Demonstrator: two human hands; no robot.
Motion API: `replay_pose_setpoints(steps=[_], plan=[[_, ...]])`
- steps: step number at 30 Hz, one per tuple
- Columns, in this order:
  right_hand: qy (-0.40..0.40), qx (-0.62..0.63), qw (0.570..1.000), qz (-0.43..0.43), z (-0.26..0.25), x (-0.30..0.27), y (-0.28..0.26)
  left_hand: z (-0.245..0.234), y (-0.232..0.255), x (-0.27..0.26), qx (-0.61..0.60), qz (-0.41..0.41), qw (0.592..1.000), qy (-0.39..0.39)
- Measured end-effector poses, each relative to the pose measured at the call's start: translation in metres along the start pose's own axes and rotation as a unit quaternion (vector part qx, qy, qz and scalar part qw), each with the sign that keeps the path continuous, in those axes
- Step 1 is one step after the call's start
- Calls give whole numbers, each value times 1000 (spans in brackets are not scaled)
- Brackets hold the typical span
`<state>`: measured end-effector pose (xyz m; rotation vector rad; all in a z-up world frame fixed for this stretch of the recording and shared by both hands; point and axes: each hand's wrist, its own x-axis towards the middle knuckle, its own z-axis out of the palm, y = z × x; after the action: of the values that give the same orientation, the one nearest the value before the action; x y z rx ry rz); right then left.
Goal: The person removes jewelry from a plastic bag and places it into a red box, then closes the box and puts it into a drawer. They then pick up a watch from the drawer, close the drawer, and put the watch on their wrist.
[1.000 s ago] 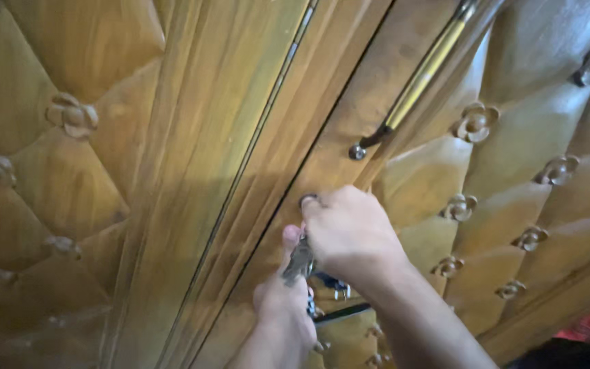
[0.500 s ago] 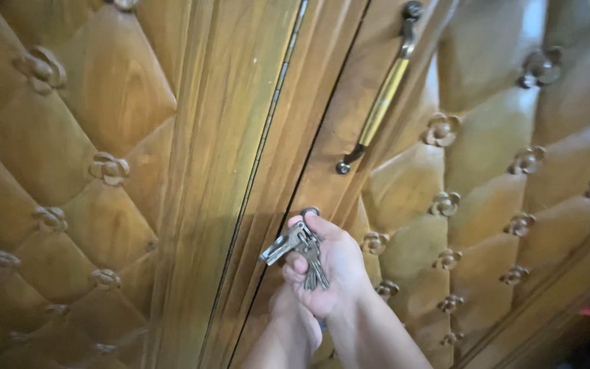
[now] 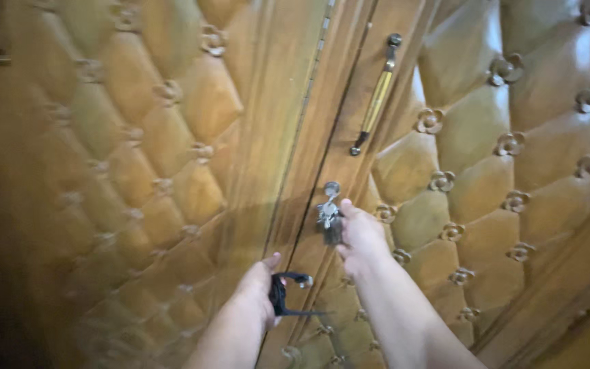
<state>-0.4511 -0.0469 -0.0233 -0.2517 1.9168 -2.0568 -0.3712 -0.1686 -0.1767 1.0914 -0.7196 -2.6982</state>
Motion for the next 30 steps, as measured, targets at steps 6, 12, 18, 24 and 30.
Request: replay_pose_setpoints(steps=[6,12,18,24,30], plan=[[-77,-58,995,9,18,-93,6,-63,8,-87,-149,157,976,31],[-223,-76,971,36,30,-197,18,-102,-18,-212,-179,245,953,3],[-298,-60,951,59,35,-276,24,-139,-45,-306,-193,307,931,56],[-373,-32,926,47,57,-314,11,-159,-41,-368,-214,390,893,67],[-394,-23,918,43,56,-335,0,-163,-44,-402,-221,404,887,39]])
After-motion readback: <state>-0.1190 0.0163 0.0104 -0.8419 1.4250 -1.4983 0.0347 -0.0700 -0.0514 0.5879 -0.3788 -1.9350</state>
